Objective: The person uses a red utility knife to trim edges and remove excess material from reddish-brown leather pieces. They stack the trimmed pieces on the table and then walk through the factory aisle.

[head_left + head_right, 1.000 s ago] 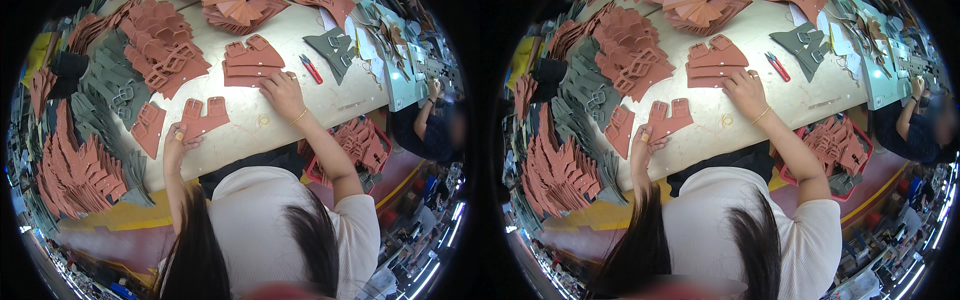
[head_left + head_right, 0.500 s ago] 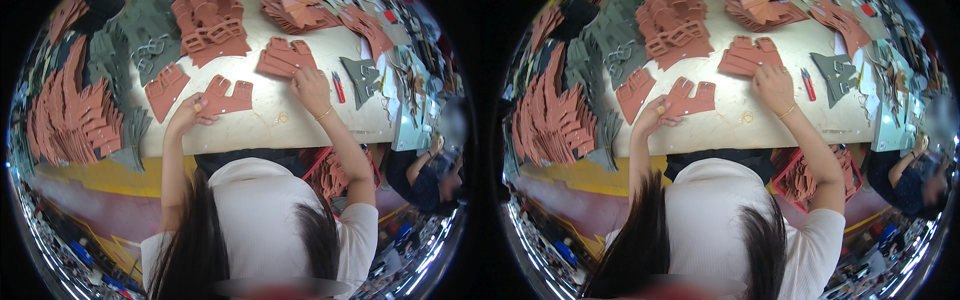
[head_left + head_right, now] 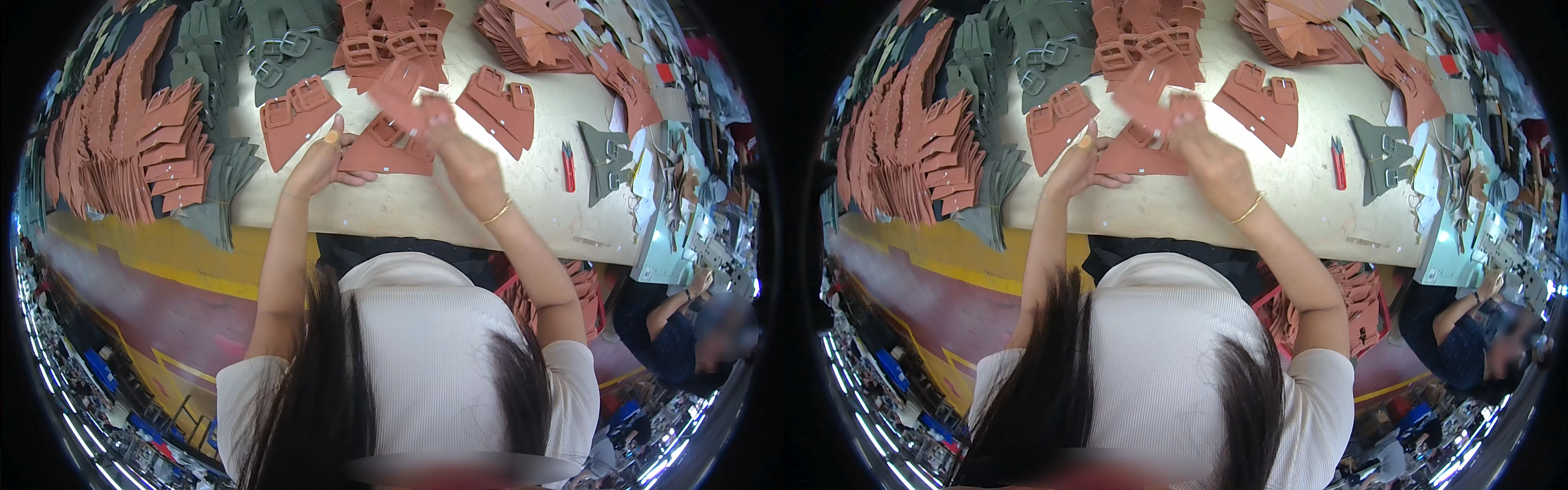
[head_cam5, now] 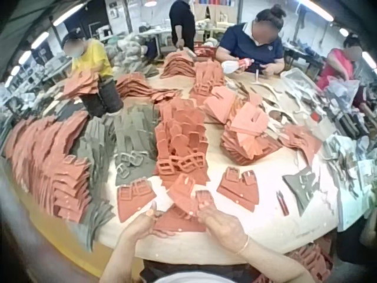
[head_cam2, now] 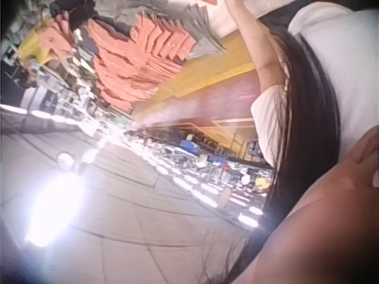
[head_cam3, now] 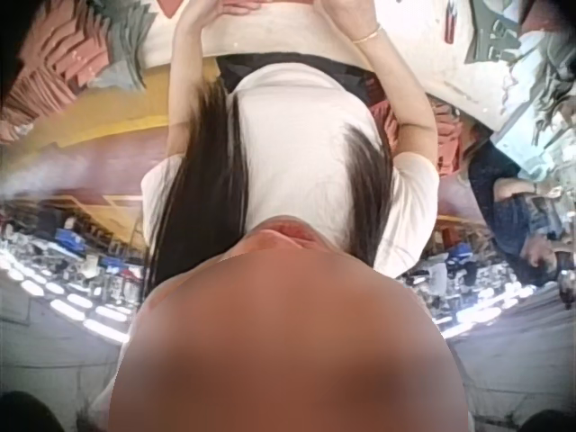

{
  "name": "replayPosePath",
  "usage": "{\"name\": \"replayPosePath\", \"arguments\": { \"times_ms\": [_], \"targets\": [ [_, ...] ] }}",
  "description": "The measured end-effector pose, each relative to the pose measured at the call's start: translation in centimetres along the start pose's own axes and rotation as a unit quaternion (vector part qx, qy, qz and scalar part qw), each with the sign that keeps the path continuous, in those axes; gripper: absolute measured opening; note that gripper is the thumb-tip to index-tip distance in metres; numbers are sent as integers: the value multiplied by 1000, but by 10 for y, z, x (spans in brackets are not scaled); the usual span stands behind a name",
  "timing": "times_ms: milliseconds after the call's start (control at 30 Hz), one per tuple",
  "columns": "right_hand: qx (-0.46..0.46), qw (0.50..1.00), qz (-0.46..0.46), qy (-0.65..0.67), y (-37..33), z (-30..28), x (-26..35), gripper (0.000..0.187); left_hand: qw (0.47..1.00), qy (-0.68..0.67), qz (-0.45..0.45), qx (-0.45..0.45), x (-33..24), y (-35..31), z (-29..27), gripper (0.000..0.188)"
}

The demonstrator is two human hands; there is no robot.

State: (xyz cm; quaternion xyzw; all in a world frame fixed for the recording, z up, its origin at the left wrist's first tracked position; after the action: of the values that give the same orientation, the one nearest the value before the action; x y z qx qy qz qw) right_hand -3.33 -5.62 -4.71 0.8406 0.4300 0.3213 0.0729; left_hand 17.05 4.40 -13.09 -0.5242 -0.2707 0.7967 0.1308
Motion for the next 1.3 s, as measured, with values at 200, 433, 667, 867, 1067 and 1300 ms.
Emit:
{"name": "replayPosePath", "arguments": {
  "times_ms": [200,433,667,867,1067,1300],
  "targets": [
    [90,996,-11,7,-39,45,6,22,1000,5,-9,-7,3,1,-1,84],
    [105,994,-25,1,-44,46,5,22,995,98,32,-9,10,2,3,42],
    [76,995,56,21,-20,15,8,16,994,-5,107,24,-30,-30,15,36],
    [46,996,78,18,-5,-1,2,10,927,345,144,-3,-127,-81,-24,42],
    [71,994,77,43,-14,5,8,9,917,299,243,-106,-227,-125,-100,34],
    [105,989,92,42,-23,11,12,10,900,258,308,-171,-273,-118,-238,30]
  ]
}}
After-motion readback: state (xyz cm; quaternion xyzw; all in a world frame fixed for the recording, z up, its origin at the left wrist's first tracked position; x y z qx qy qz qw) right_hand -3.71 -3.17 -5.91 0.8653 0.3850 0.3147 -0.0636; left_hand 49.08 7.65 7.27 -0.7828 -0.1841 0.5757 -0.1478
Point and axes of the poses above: each hand's wrist, its own y-axis towards the middle knuckle, its own z-axis out of the palm, x = y × z, the point moved 5 cm from there along y, towards the middle knuckle, and after that the axes turned 10 degrees about z, right-handed, at the moved point
